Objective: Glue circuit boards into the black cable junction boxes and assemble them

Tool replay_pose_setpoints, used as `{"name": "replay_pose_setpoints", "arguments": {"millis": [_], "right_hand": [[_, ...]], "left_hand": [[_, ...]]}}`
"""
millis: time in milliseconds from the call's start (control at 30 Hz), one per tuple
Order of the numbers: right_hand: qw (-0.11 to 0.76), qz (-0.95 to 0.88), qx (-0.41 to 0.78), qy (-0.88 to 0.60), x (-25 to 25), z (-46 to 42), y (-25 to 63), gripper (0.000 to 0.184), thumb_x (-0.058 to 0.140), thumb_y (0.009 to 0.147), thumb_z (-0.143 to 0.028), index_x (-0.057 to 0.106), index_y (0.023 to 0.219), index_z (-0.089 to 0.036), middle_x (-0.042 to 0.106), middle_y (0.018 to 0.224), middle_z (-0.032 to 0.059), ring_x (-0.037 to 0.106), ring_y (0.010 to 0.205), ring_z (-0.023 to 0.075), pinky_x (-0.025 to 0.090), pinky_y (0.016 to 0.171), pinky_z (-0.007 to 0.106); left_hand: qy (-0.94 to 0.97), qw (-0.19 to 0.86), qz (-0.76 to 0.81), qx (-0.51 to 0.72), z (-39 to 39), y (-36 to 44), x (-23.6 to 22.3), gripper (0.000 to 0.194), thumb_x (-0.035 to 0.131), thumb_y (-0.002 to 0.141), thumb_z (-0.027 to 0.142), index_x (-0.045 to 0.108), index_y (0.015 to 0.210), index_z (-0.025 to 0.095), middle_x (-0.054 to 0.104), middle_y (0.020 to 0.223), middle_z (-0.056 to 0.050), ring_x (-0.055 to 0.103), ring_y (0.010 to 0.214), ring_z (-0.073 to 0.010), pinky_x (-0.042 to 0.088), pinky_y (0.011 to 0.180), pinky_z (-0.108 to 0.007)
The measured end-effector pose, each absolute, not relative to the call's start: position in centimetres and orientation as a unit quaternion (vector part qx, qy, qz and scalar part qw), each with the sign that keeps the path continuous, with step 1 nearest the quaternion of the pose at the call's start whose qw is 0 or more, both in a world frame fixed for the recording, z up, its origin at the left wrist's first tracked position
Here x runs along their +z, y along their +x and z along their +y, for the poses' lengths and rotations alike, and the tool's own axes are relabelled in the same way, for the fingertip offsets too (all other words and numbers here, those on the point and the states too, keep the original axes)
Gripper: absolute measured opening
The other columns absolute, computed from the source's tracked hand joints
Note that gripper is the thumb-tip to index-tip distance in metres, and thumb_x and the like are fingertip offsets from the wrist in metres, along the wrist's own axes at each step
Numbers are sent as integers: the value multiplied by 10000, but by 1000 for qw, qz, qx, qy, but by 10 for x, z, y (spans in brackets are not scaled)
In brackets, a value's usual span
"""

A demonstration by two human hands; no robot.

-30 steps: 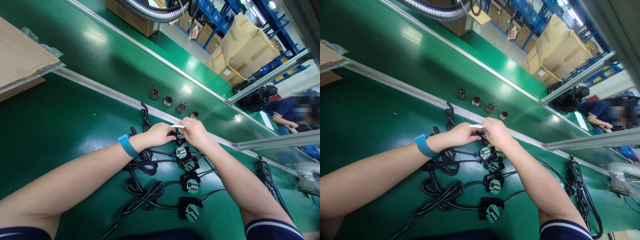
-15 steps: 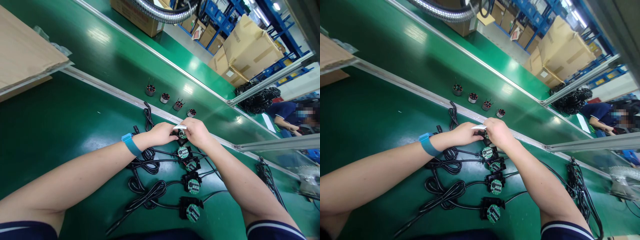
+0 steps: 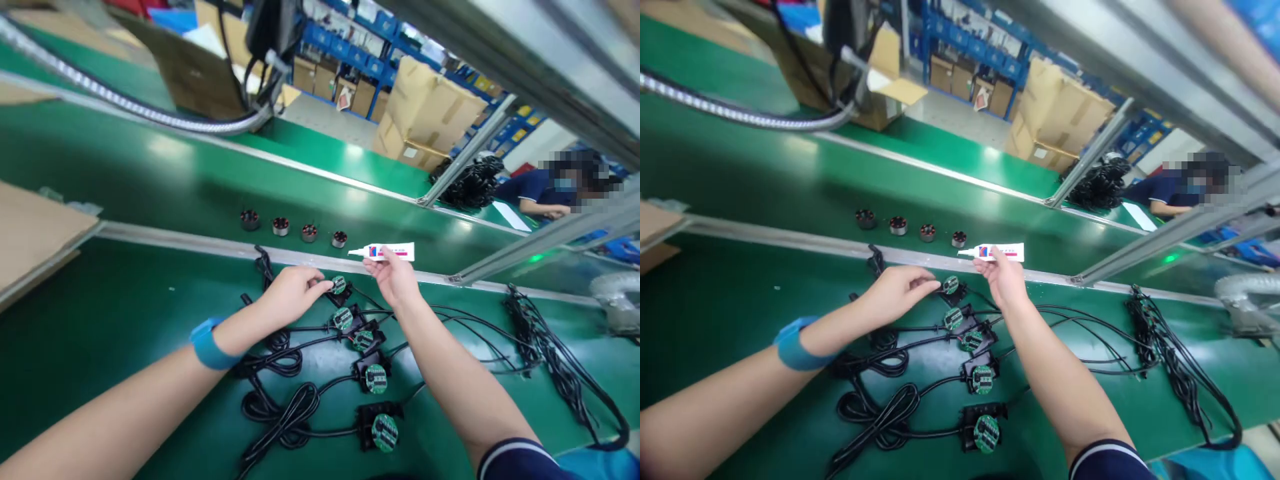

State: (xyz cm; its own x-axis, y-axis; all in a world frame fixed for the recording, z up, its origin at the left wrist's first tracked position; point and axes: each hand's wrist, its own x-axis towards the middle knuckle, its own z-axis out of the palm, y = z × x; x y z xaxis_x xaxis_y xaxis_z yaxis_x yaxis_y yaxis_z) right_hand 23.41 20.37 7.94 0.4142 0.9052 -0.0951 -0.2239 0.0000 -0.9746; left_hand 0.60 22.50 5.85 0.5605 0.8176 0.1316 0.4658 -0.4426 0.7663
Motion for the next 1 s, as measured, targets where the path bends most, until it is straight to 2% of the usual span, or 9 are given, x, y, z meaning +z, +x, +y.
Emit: {"name": "replay_pose_setpoints", "arguments": {"millis": [133, 233, 333, 400, 533, 600, 700, 833, 1000], "right_hand": [[699, -193, 512, -461, 83, 185, 222, 338, 684, 804, -526, 596, 848, -203, 641, 684, 22, 610, 589, 155, 527, 545, 283], [726, -174, 525, -408, 90, 160, 197, 337, 762, 741, -484, 626, 866, -202, 643, 678, 16, 576, 570, 155, 496, 516, 288], [728, -193, 539, -376, 98, 126, 185, 403, 816, 691, -444, 686, 963, -177, 710, 785, 50, 614, 632, 165, 499, 562, 296], [705, -221, 559, -376, 103, 103, 192, 409, 804, 709, -480, 705, 942, -158, 719, 785, 51, 619, 620, 138, 475, 557, 263], [598, -340, 580, -437, 101, 64, 223, 393, 847, 650, -473, 683, 766, -135, 686, 626, 15, 589, 495, 99, 404, 480, 212], [564, -372, 584, -449, 95, 52, 230, 404, 857, 625, -468, 675, 762, -134, 682, 596, 10, 599, 473, 108, 400, 467, 208], [593, -340, 587, -433, 87, 42, 224, 460, 804, 654, -553, 664, 778, -134, 693, 608, 26, 648, 494, 138, 410, 456, 207], [609, -348, 592, -396, 83, 32, 211, 487, 625, 796, -626, 635, 745, -141, 658, 536, 24, 637, 463, 145, 440, 453, 220], [575, -374, 589, -427, 79, 17, 208, 406, 547, 854, -551, 621, 807, -154, 615, 465, -12, 568, 373, 120, 343, 376, 183]], "left_hand": [[726, 480, 383, 309, 188, 46, 85, 413, 556, 877, 538, 700, 1033, 183, 750, 983, -88, 682, 885, -230, 527, 779, -341], [601, 593, 348, 408, 164, 90, 97, 506, 581, 843, 594, 617, 1158, 199, 719, 1111, -102, 679, 984, -217, 539, 819, -323], [467, 668, 358, 455, 150, 117, 106, 473, 565, 837, 617, 595, 1043, 193, 715, 879, -65, 676, 766, -176, 525, 655, -278], [457, 676, 369, 445, 146, 117, 113, 436, 604, 814, 599, 590, 955, 187, 664, 729, -24, 621, 624, -150, 474, 550, -251], [580, 642, 345, 363, 136, 100, 126, 369, 642, 813, 544, 586, 809, 180, 631, 674, -4, 587, 613, -138, 486, 603, -260], [629, 633, 330, 309, 125, 95, 130, 394, 626, 823, 566, 590, 769, 178, 630, 653, -5, 585, 615, -142, 495, 626, -268], [653, 628, 315, 284, 102, 97, 127, 453, 608, 822, 633, 611, 796, 180, 607, 625, 2, 566, 572, -133, 483, 569, -259], [611, 661, 340, 273, 74, 101, 111, 462, 657, 791, 644, 618, 904, 198, 546, 543, 44, 470, 415, -99, 400, 426, -231], [582, 709, 312, 248, 56, 95, 103, 401, 604, 873, 583, 651, 953, 193, 522, 446, 40, 575, 465, -154, 479, 527, -271]]}}
